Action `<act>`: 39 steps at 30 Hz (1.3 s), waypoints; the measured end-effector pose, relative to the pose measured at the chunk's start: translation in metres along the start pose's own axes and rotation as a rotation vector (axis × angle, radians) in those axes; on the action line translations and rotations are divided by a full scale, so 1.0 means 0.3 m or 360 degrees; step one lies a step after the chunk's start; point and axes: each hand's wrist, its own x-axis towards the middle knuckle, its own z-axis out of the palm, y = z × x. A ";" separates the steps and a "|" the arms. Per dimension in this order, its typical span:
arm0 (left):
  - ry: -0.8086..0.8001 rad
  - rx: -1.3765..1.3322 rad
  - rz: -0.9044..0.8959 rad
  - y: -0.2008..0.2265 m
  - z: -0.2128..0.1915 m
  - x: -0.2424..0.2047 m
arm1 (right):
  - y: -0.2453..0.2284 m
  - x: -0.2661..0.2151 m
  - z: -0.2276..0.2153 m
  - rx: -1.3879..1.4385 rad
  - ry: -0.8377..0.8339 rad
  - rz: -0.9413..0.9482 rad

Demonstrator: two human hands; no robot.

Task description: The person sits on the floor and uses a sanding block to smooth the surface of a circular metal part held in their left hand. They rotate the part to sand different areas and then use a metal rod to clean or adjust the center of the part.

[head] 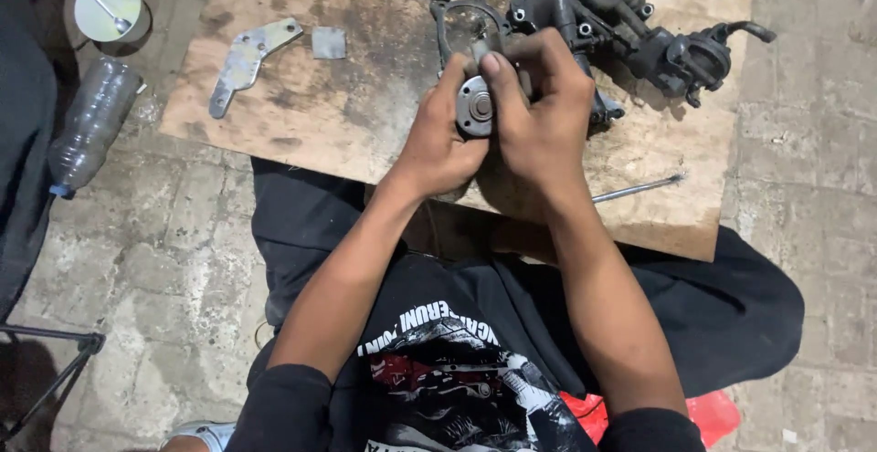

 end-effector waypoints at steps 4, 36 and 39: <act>-0.0035 -0.0091 -0.0018 0.002 0.005 0.007 | 0.011 -0.061 -0.030 -0.0066 -0.0036 0.0049; 0.0044 0.0025 0.0024 0.014 -0.006 0.011 | 0.004 -0.159 -0.107 -0.0227 -0.0149 0.0273; 0.0045 0.0019 0.0002 0.010 -0.003 0.002 | 0.013 -0.183 -0.150 -0.0426 -0.0261 0.0329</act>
